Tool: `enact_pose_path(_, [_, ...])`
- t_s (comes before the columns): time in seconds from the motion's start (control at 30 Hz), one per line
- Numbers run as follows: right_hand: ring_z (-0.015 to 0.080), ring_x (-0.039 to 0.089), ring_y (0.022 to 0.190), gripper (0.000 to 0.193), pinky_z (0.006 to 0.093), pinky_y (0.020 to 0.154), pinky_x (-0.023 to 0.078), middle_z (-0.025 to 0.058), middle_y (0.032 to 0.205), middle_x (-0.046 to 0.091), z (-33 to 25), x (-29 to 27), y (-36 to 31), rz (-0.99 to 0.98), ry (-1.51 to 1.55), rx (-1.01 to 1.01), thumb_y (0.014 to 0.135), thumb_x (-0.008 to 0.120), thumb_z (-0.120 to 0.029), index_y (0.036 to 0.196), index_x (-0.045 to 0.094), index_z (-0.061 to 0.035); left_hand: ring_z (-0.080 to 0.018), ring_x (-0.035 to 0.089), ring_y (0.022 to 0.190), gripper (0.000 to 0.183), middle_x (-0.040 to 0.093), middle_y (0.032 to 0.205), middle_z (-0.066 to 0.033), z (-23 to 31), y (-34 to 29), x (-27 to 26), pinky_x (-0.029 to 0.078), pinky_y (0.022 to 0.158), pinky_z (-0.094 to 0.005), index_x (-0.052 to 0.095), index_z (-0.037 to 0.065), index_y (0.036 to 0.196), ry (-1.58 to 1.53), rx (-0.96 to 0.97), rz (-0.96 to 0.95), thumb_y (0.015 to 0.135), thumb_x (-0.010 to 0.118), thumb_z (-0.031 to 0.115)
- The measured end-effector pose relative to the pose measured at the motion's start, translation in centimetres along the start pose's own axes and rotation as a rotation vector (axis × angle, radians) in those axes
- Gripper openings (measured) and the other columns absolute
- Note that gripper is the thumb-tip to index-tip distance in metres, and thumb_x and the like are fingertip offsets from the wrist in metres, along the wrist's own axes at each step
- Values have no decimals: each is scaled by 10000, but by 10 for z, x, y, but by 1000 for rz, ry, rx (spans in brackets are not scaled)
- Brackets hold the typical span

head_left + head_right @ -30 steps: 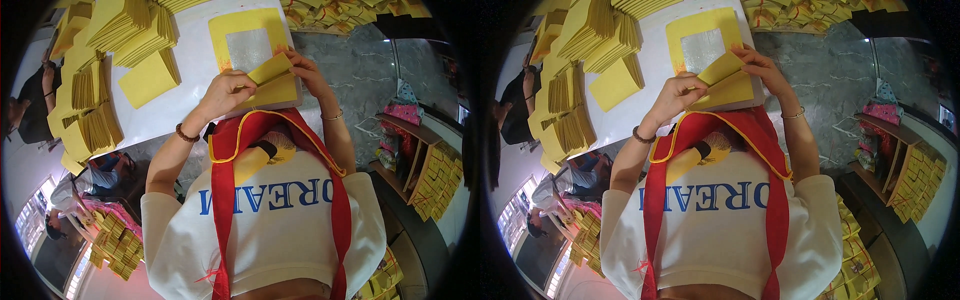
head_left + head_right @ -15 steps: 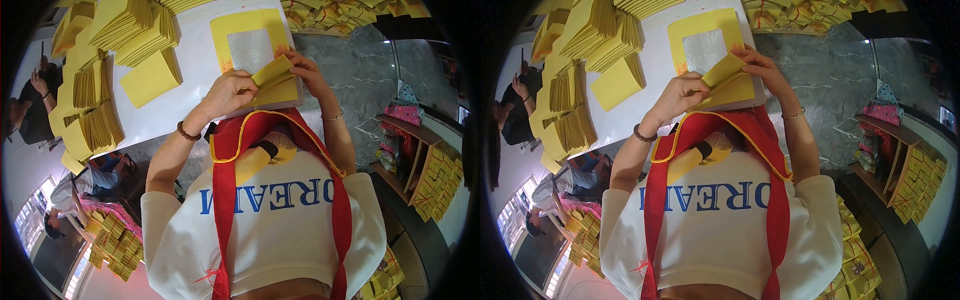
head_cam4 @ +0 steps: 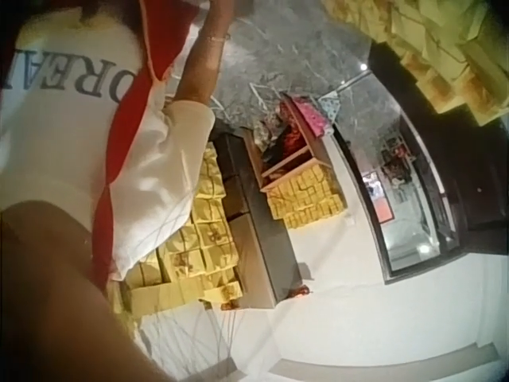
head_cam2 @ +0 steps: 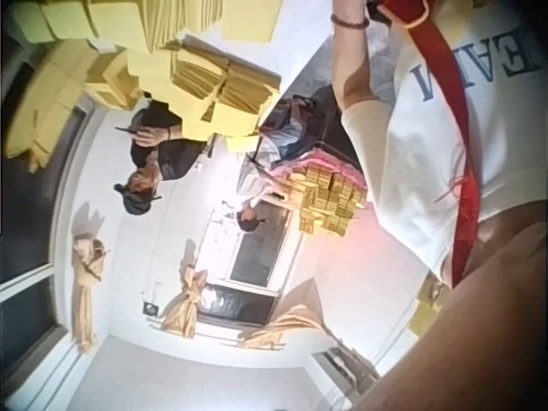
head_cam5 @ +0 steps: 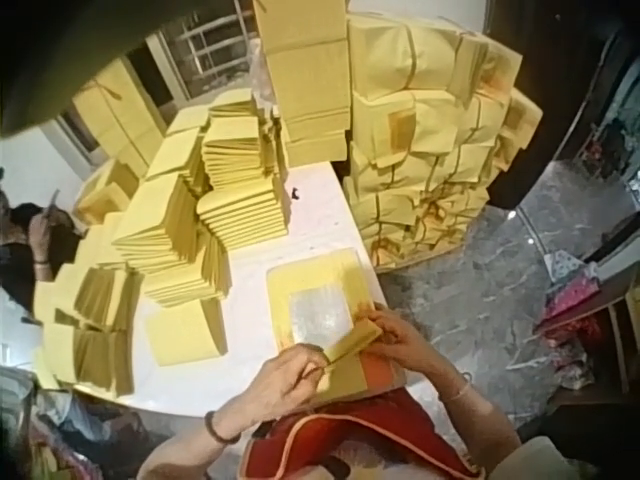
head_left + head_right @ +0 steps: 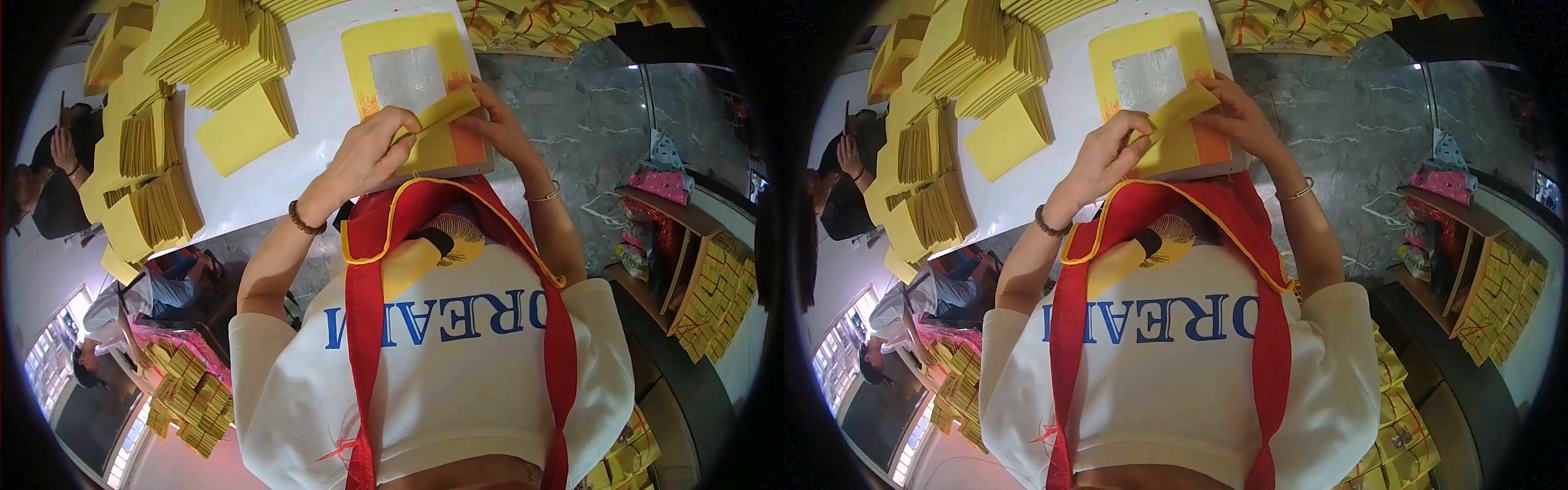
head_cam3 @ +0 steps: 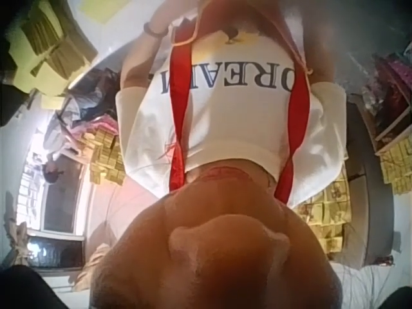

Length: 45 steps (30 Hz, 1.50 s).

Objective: Folding individual sheets of yellow paper with foil centers and stacking them.

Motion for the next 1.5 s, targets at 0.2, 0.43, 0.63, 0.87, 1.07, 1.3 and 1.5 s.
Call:
enact_pose_path(0.2, [248,332,1310,134,361,1067,260,104,1316,481,0,4,2,11,186,-1,796,617,-42,927,590,-50,-306,459,1151,600,515,1249,-112,-1,-11,-25,358,957,-393,405,84,1325,265,188,31,774,641,117])
enact_pose_path(0.43, [306,338,1298,201,406,1065,274,72,1267,525,-17,2,4,39,-121,-175,752,659,-69,941,607,-109,-237,503,1045,402,561,1129,-55,-17,-10,-13,405,856,-357,604,132,1096,718,400,257,709,581,27])
enact_pose_path(0.63, [327,418,1229,233,426,1008,318,62,1224,549,-65,1,-9,160,-742,-407,721,670,-177,942,613,-130,-216,512,1024,393,568,1121,-44,6,-22,-19,400,813,-353,614,140,1119,911,418,216,736,534,115])
enact_pose_path(0.87, [261,585,1038,185,390,942,347,72,1052,636,-79,18,-33,-136,-581,-279,751,652,-178,924,628,-116,-253,567,851,298,617,913,-59,6,-40,-19,438,722,-338,633,87,1051,499,321,147,764,587,155])
enact_pose_path(1.07, [217,598,953,317,340,818,422,76,990,640,-35,7,-30,10,-363,184,818,639,-169,1104,556,-60,-239,559,581,262,558,653,-140,-49,-24,-22,444,550,-346,604,18,1005,-44,-278,301,898,558,253])
enact_pose_path(1.3, [120,596,879,483,253,785,468,95,1018,636,-35,10,-14,288,162,227,843,623,-119,1283,438,-46,-155,497,511,274,539,575,-74,-82,-10,-13,411,519,-309,594,-3,931,-312,-417,390,892,553,265])
enact_pose_path(1.5, [119,559,972,396,246,842,450,99,1111,600,-18,11,-7,251,28,344,874,582,-63,1255,493,-1,-89,592,803,214,645,902,-92,-90,-4,-14,486,704,-234,521,-49,1042,-266,-537,277,926,527,130])
Point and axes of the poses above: each hand's wrist, its own y-axis towards the middle knuckle, its own x-axis out of the palm, z = x × y, the point moved 7 cm from there along y, towards the middle knuckle
